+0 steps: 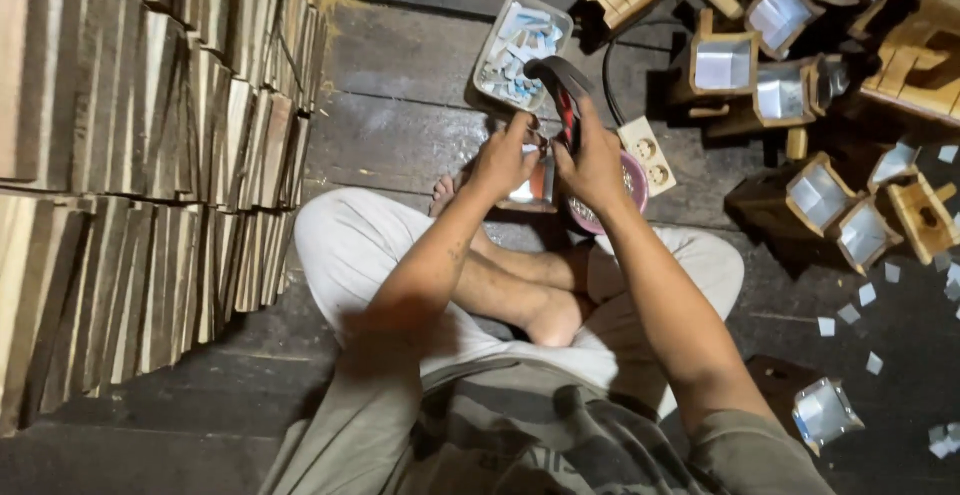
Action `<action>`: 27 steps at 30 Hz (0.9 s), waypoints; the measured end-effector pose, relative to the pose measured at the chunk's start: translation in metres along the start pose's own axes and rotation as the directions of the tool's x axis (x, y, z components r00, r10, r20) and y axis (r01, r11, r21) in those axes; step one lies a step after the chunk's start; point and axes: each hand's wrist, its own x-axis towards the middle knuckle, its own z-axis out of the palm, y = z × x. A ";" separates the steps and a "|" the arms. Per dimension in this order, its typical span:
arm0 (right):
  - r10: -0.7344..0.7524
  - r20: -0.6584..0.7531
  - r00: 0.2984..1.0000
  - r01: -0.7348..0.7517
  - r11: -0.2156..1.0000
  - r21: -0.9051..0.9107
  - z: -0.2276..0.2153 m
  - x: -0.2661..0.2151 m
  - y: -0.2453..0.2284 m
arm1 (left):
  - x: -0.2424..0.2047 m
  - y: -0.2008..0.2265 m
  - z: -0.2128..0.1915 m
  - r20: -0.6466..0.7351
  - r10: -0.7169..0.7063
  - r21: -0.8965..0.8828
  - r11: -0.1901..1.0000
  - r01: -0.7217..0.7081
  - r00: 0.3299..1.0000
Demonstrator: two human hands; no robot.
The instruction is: Attaching small metal hardware components to wooden lantern frames using a hammer.
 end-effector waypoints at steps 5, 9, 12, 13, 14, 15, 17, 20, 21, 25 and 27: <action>-0.008 0.019 1.000 0.007 0.997 0.080 0.010 0.009 0.007 | 0.001 0.003 0.002 -0.039 0.036 0.016 0.999 -0.035 0.999; -0.031 -0.287 0.958 0.081 0.983 0.166 0.000 -0.002 -0.003 | -0.006 0.004 0.003 -0.059 0.039 0.026 0.999 -0.037 0.997; -0.009 -0.356 0.935 0.078 0.981 0.178 -0.065 -0.014 -0.031 | -0.001 0.011 0.002 -0.108 0.082 0.002 0.997 -0.082 0.991; -0.009 -0.370 0.929 0.076 0.983 0.167 -0.072 -0.031 -0.018 | 0.002 0.005 0.005 -0.101 0.099 -0.001 0.995 -0.100 0.990; 0.152 -0.324 0.934 -0.060 0.959 0.277 -0.078 -0.049 -0.006 | 0.004 -0.001 0.008 -0.125 0.150 0.022 0.989 -0.149 0.981; 0.301 -0.249 0.920 -0.193 0.904 0.381 -0.082 -0.067 0.005 | 0.002 -0.009 0.009 -0.156 0.192 0.045 0.981 -0.188 0.969; 0.427 -0.212 0.879 -0.308 0.848 0.431 -0.057 -0.095 0.056 | 0.007 -0.012 0.009 -0.162 0.186 0.048 0.982 -0.180 0.969; 0.646 -0.149 0.748 -0.476 0.680 0.558 -0.020 -0.119 0.108 | 0.000 -0.006 0.011 -0.164 0.180 0.044 0.984 -0.175 0.970; 0.728 -0.124 0.674 -0.512 0.582 0.632 -0.005 -0.116 0.122 | 0.000 -0.003 0.006 -0.172 0.189 0.041 0.982 -0.185 0.967; 0.714 -0.206 0.669 -0.553 0.664 0.503 0.009 -0.102 0.146 | -0.002 -0.001 0.007 -0.166 0.191 0.064 0.981 -0.183 0.967; 0.675 -0.241 0.697 -0.576 0.727 0.374 0.016 -0.096 0.178 | -0.001 -0.002 0.006 -0.163 0.182 0.054 0.983 -0.176 0.970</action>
